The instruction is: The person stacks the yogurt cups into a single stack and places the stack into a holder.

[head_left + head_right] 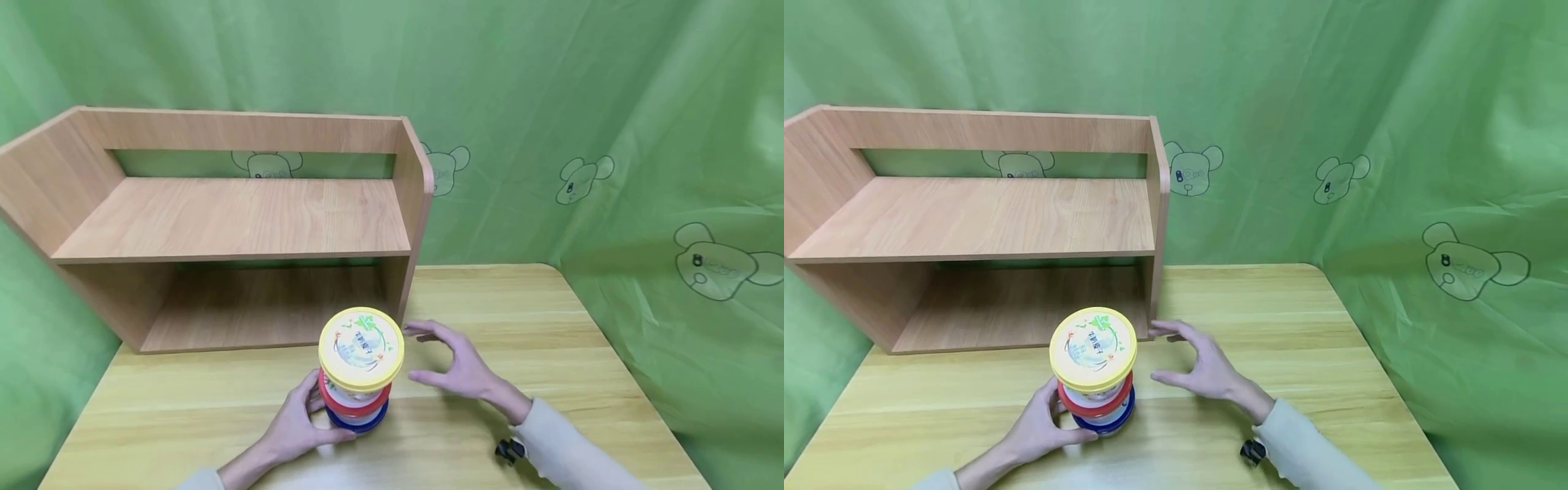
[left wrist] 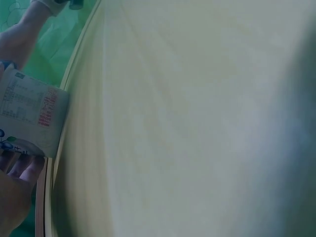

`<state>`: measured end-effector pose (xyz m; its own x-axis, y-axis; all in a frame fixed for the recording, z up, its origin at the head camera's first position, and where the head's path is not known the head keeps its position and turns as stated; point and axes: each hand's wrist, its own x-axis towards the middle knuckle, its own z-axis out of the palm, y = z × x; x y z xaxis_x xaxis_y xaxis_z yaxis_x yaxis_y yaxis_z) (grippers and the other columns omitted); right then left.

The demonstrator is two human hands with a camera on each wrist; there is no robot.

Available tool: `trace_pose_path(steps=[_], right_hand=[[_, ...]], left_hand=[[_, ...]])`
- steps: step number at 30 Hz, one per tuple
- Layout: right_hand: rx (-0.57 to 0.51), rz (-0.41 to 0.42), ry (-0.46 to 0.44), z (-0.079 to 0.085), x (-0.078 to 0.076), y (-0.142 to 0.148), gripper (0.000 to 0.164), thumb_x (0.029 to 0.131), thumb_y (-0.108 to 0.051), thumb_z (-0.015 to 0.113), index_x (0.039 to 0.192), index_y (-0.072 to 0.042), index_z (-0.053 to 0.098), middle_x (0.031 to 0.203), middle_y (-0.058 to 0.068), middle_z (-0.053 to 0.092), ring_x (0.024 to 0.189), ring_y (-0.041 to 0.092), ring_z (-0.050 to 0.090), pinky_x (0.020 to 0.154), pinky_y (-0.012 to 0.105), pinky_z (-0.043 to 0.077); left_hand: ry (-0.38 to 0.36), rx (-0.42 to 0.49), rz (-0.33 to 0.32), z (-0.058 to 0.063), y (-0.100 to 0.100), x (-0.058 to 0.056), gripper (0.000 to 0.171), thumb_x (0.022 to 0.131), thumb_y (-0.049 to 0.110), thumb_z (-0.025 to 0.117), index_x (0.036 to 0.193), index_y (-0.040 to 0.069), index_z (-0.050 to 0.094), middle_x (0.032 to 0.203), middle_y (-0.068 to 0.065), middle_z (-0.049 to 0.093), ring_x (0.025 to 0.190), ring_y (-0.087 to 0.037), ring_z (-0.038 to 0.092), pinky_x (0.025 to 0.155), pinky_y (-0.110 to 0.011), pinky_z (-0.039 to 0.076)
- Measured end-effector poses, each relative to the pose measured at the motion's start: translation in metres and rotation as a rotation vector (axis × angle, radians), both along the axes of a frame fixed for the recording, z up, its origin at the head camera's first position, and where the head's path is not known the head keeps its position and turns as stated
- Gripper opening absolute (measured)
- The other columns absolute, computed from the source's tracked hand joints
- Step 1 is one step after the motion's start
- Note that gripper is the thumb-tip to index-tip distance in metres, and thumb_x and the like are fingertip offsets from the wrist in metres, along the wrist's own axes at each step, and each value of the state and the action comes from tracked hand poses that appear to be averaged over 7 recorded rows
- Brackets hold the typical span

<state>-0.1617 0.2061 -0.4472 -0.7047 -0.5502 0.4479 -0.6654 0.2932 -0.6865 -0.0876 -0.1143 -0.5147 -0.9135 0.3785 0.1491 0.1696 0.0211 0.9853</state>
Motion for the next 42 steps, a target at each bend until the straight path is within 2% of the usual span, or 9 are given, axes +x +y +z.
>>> trace_pose_path(steps=[7, 10, 13, 16, 22, 32, 35, 38, 42], right_hand=[[-0.118, -0.069, 0.262, 0.036, -0.018, 0.003, 0.061, 0.076, -0.006, 0.088, 0.133, 0.001, 0.066, 0.128, 0.022, 0.072, 0.124, 0.011, 0.067, 0.105, 0.027, 0.057], [-0.200, -0.090, 0.425, 0.057, -0.031, 0.000, 0.051, 0.083, -0.016, 0.086, 0.125, 0.007, 0.068, 0.122, 0.028, 0.072, 0.125, 0.008, 0.066, 0.110, 0.023, 0.054], [-0.267, -0.124, 0.569, 0.079, -0.043, -0.002, 0.050, 0.091, -0.030, 0.082, 0.117, 0.012, 0.070, 0.116, 0.031, 0.072, 0.125, 0.008, 0.066, 0.112, 0.024, 0.054], [-0.315, -0.155, 0.648, 0.102, -0.052, -0.005, 0.050, 0.093, -0.034, 0.080, 0.111, 0.011, 0.072, 0.114, 0.032, 0.072, 0.123, 0.009, 0.067, 0.112, 0.026, 0.055], [-0.347, -0.217, 0.698, 0.133, -0.067, -0.010, 0.048, 0.091, -0.039, 0.083, 0.104, 0.006, 0.076, 0.113, 0.027, 0.074, 0.118, 0.010, 0.070, 0.108, 0.027, 0.057], [-0.339, -0.266, 0.743, 0.156, -0.086, -0.016, 0.050, 0.091, -0.043, 0.082, 0.106, 0.004, 0.077, 0.116, 0.026, 0.074, 0.120, 0.010, 0.068, 0.108, 0.026, 0.056], [-0.349, -0.264, 0.757, 0.164, -0.091, -0.019, 0.042, 0.088, -0.034, 0.085, 0.105, 0.003, 0.078, 0.117, 0.025, 0.075, 0.119, 0.010, 0.068, 0.107, 0.026, 0.056], [-0.346, -0.251, 0.768, 0.173, -0.096, -0.021, 0.030, 0.082, -0.016, 0.087, 0.104, 0.002, 0.079, 0.117, 0.024, 0.075, 0.118, 0.012, 0.068, 0.105, 0.027, 0.057], [-0.343, -0.232, 0.776, 0.182, -0.101, -0.025, 0.030, 0.074, 0.001, 0.089, 0.102, 0.002, 0.079, 0.117, 0.023, 0.075, 0.117, 0.014, 0.069, 0.104, 0.030, 0.058]], left_hand=[[-0.005, -0.009, 0.005, -0.001, 0.000, 0.001, 0.094, 0.073, 0.012, 0.096, 0.151, 0.008, 0.044, 0.144, -0.019, 0.063, 0.124, -0.005, 0.068, 0.109, -0.021, 0.055], [-0.004, -0.015, 0.011, -0.001, 0.000, 0.000, 0.094, 0.073, 0.012, 0.096, 0.152, 0.008, 0.044, 0.143, -0.019, 0.063, 0.124, -0.005, 0.067, 0.109, -0.022, 0.055], [-0.003, -0.018, 0.013, -0.001, 0.000, 0.000, 0.094, 0.073, 0.012, 0.096, 0.151, 0.007, 0.045, 0.143, -0.019, 0.063, 0.124, -0.005, 0.068, 0.109, -0.022, 0.056], [-0.007, -0.018, 0.009, -0.001, -0.001, 0.000, 0.093, 0.073, 0.012, 0.096, 0.151, 0.007, 0.044, 0.143, -0.020, 0.063, 0.124, -0.005, 0.068, 0.109, -0.021, 0.055], [-0.011, -0.013, 0.003, -0.002, -0.001, 0.000, 0.093, 0.074, 0.011, 0.095, 0.151, 0.007, 0.044, 0.144, -0.020, 0.063, 0.124, -0.005, 0.068, 0.109, -0.020, 0.055], [0.003, -0.012, -0.006, -0.003, 0.000, 0.001, 0.091, 0.075, 0.012, 0.095, 0.150, 0.009, 0.045, 0.143, -0.019, 0.063, 0.126, -0.006, 0.067, 0.109, -0.020, 0.054], [0.008, -0.013, -0.006, -0.003, 0.000, 0.001, 0.089, 0.075, 0.012, 0.095, 0.149, 0.009, 0.046, 0.143, -0.018, 0.064, 0.126, -0.006, 0.067, 0.109, -0.020, 0.054], [-0.001, -0.013, -0.002, -0.003, 0.001, 0.000, 0.089, 0.074, 0.011, 0.095, 0.149, 0.010, 0.047, 0.142, -0.016, 0.064, 0.126, -0.007, 0.067, 0.109, -0.020, 0.055], [-0.018, -0.010, 0.000, -0.002, 0.001, 0.000, 0.090, 0.073, 0.010, 0.096, 0.149, 0.011, 0.047, 0.143, -0.015, 0.064, 0.127, -0.007, 0.067, 0.110, -0.021, 0.055]])
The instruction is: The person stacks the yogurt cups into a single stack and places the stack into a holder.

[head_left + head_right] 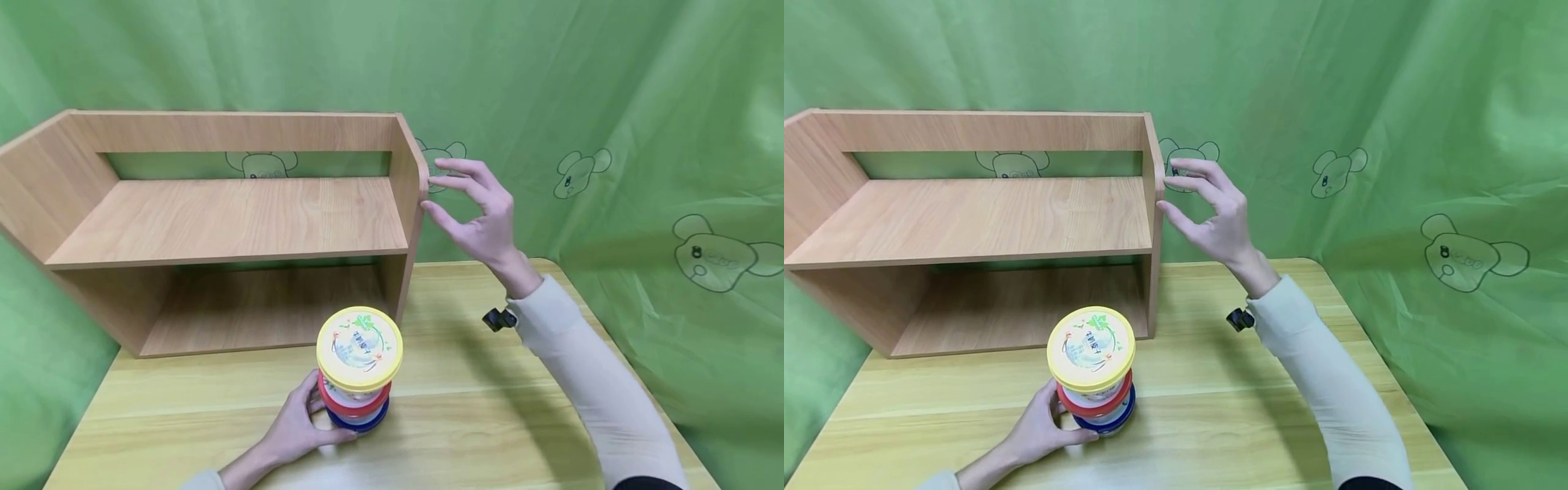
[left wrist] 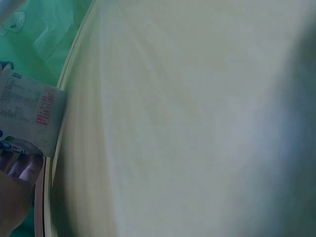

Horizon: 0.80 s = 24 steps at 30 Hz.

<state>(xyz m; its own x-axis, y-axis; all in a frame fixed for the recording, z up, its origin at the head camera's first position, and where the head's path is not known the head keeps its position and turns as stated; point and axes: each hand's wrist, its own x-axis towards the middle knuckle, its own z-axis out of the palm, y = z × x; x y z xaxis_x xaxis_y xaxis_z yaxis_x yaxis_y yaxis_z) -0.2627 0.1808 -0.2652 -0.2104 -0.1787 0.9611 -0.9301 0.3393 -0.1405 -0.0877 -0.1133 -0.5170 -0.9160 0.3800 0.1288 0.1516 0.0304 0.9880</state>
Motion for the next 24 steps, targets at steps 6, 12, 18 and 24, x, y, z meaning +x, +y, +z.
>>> trace_pose_path(steps=[6, 12, 18, 24], right_hand=[[0.026, 0.041, 0.001, 0.009, -0.005, -0.005, 0.025, 0.077, 0.005, 0.087, 0.101, 0.002, 0.080, 0.116, 0.022, 0.076, 0.116, 0.016, 0.071, 0.104, 0.028, 0.059], [0.061, 0.080, 0.007, 0.011, -0.009, -0.008, 0.024, 0.080, 0.008, 0.084, 0.103, 0.004, 0.079, 0.113, 0.023, 0.077, 0.116, 0.027, 0.073, 0.107, 0.031, 0.059], [0.051, 0.073, -0.004, 0.012, -0.008, -0.009, 0.024, 0.079, 0.008, 0.084, 0.101, 0.003, 0.079, 0.112, 0.023, 0.077, 0.114, 0.028, 0.073, 0.107, 0.031, 0.059], [0.061, 0.066, -0.026, 0.012, -0.007, -0.010, 0.023, 0.079, 0.009, 0.084, 0.100, 0.004, 0.079, 0.112, 0.022, 0.077, 0.113, 0.032, 0.073, 0.106, 0.028, 0.058]], left_hand=[[0.005, 0.010, -0.014, 0.001, 0.000, 0.001, 0.092, 0.074, 0.011, 0.096, 0.151, 0.012, 0.045, 0.145, -0.015, 0.063, 0.127, -0.008, 0.067, 0.110, -0.021, 0.055], [0.008, 0.012, -0.016, 0.001, 0.000, 0.001, 0.091, 0.074, 0.012, 0.096, 0.149, 0.014, 0.046, 0.145, -0.013, 0.063, 0.128, -0.008, 0.067, 0.110, -0.021, 0.055], [0.025, 0.003, -0.016, 0.002, -0.001, 0.000, 0.091, 0.073, 0.013, 0.096, 0.150, 0.015, 0.046, 0.145, -0.012, 0.064, 0.127, -0.008, 0.067, 0.110, -0.022, 0.055], [0.050, 0.000, 0.002, 0.002, -0.002, 0.000, 0.089, 0.074, 0.012, 0.095, 0.149, 0.012, 0.047, 0.143, -0.015, 0.064, 0.126, -0.007, 0.067, 0.110, -0.021, 0.055]])
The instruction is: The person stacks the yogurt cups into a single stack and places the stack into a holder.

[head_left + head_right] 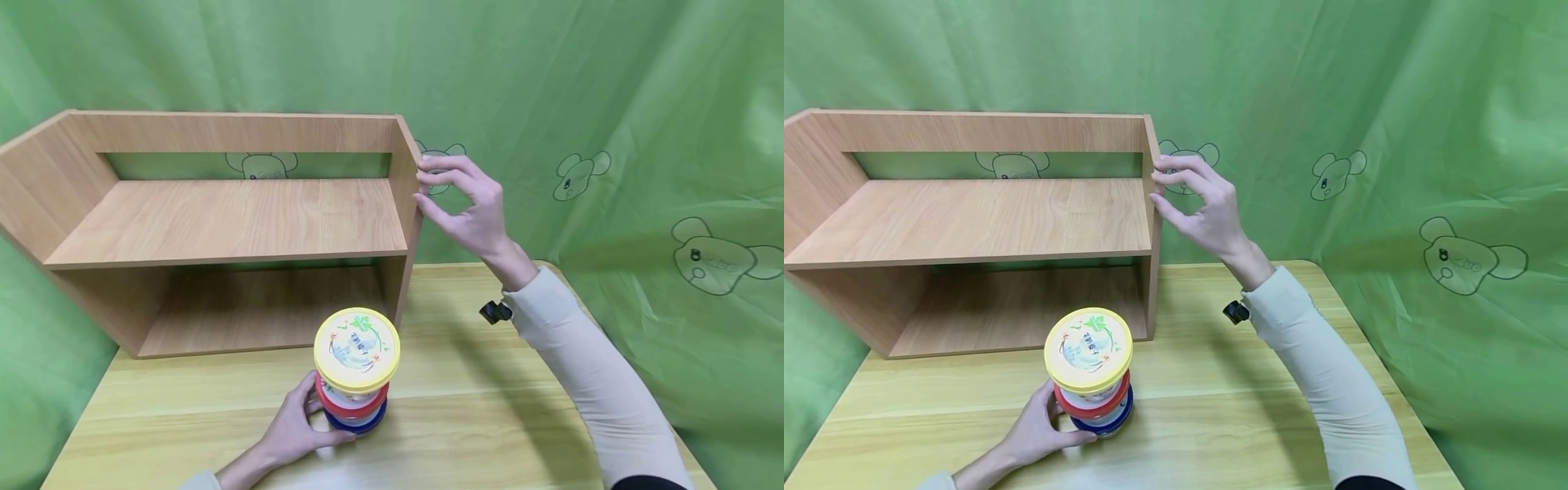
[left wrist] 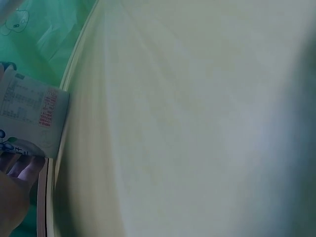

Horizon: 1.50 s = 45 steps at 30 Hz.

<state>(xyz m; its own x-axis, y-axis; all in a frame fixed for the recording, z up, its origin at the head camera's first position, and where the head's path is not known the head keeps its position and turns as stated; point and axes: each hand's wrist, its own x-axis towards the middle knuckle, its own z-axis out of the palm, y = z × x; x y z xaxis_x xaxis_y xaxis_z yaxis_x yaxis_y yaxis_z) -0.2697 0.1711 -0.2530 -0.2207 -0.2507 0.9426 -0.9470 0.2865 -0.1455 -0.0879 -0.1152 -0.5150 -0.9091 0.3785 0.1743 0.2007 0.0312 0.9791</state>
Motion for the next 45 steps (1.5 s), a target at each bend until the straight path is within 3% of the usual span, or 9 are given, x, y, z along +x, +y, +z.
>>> trace_pose_path(steps=[7, 15, 27, 40, 45], right_hand=[[0.001, -0.013, -0.010, 0.000, 0.001, 0.001, 0.022, 0.079, 0.009, 0.084, 0.100, 0.003, 0.079, 0.112, 0.022, 0.077, 0.111, 0.035, 0.073, 0.105, 0.026, 0.058], [0.011, -0.010, -0.024, -0.002, 0.002, 0.000, 0.023, 0.079, 0.010, 0.084, 0.101, 0.004, 0.078, 0.113, 0.023, 0.076, 0.113, 0.036, 0.072, 0.107, 0.027, 0.058], [0.013, -0.013, -0.018, 0.002, 0.000, -0.002, 0.021, 0.080, 0.009, 0.084, 0.100, 0.004, 0.078, 0.113, 0.022, 0.076, 0.111, 0.036, 0.073, 0.106, 0.026, 0.058], [0.008, -0.017, -0.043, 0.002, 0.002, -0.001, 0.020, 0.080, 0.009, 0.084, 0.099, 0.003, 0.078, 0.113, 0.022, 0.077, 0.113, 0.036, 0.072, 0.107, 0.028, 0.058], [0.009, -0.018, -0.043, 0.002, 0.003, 0.000, 0.020, 0.080, 0.008, 0.084, 0.099, 0.003, 0.078, 0.113, 0.022, 0.077, 0.113, 0.036, 0.072, 0.107, 0.028, 0.058]], left_hand=[[0.018, -0.014, 0.031, 0.008, -0.002, -0.001, 0.086, 0.075, 0.011, 0.095, 0.147, 0.012, 0.049, 0.140, -0.013, 0.066, 0.126, -0.005, 0.066, 0.109, -0.022, 0.055], [0.104, -0.042, 0.085, 0.028, -0.011, -0.005, 0.084, 0.075, 0.010, 0.096, 0.146, 0.017, 0.051, 0.135, -0.006, 0.068, 0.123, -0.004, 0.066, 0.102, -0.028, 0.061], [0.127, -0.125, 0.167, 0.063, -0.034, -0.015, 0.082, 0.075, 0.012, 0.095, 0.144, 0.023, 0.052, 0.138, 0.001, 0.064, 0.122, 0.000, 0.064, 0.095, -0.030, 0.064], [0.157, -0.096, 0.158, 0.094, -0.044, -0.022, 0.079, 0.074, 0.004, 0.094, 0.141, 0.012, 0.052, 0.132, 0.016, 0.064, 0.118, -0.002, 0.067, 0.093, -0.029, 0.065], [0.207, -0.086, 0.157, 0.106, -0.047, -0.025, 0.080, 0.072, -0.002, 0.093, 0.141, 0.006, 0.052, 0.130, 0.018, 0.066, 0.116, -0.002, 0.069, 0.092, -0.028, 0.065]])
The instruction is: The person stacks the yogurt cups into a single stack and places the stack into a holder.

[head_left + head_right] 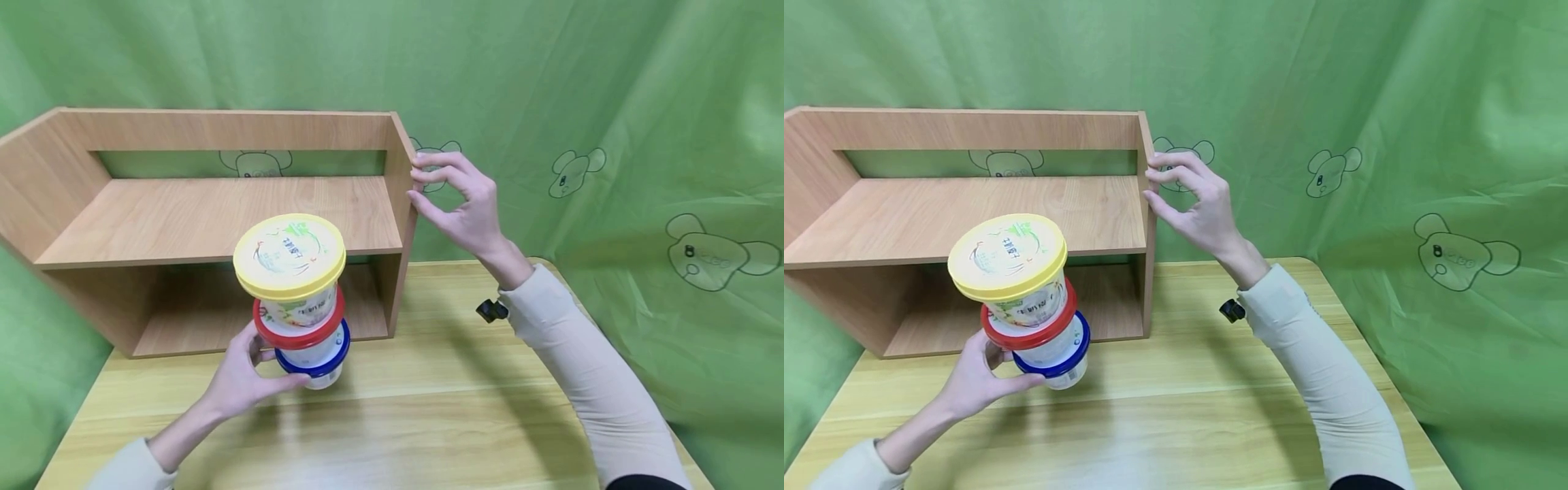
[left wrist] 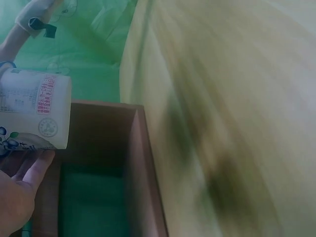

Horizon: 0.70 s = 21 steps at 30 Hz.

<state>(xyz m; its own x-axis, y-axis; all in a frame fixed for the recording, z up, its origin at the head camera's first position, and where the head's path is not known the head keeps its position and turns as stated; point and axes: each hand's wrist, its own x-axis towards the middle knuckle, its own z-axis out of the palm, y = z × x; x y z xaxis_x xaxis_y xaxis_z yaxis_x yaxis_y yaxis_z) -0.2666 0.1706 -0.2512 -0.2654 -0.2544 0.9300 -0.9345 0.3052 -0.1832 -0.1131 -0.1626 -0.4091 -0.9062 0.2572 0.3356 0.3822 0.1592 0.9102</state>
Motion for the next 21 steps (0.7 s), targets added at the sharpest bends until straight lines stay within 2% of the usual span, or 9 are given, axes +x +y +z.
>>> trace_pose_path(steps=[2, 11, 21], right_hand=[[-0.005, 0.001, 0.014, -0.003, 0.000, 0.000, 0.020, 0.080, 0.008, 0.084, 0.099, 0.003, 0.079, 0.112, 0.022, 0.077, 0.113, 0.036, 0.072, 0.107, 0.028, 0.057], [-0.010, 0.001, 0.022, -0.003, 0.000, 0.000, 0.020, 0.080, 0.008, 0.084, 0.098, 0.003, 0.079, 0.111, 0.021, 0.077, 0.112, 0.035, 0.073, 0.106, 0.027, 0.058], [-0.012, 0.000, 0.025, -0.003, 0.000, 0.000, 0.020, 0.080, 0.008, 0.085, 0.098, 0.003, 0.079, 0.111, 0.021, 0.077, 0.112, 0.035, 0.073, 0.105, 0.026, 0.058]], left_hand=[[0.030, -0.003, 0.005, 0.000, -0.002, -0.002, 0.080, 0.071, -0.004, 0.093, 0.140, 0.004, 0.052, 0.129, 0.018, 0.067, 0.115, -0.002, 0.070, 0.091, -0.027, 0.065], [0.067, -0.034, 0.034, 0.024, -0.012, -0.007, 0.078, 0.072, -0.006, 0.091, 0.140, 0.001, 0.053, 0.127, 0.022, 0.067, 0.112, 0.000, 0.071, 0.088, -0.026, 0.066], [0.103, -0.036, 0.026, 0.052, -0.021, -0.014, 0.074, 0.075, -0.009, 0.088, 0.139, 0.007, 0.056, 0.128, 0.016, 0.069, 0.113, -0.001, 0.070, 0.089, -0.021, 0.064]])
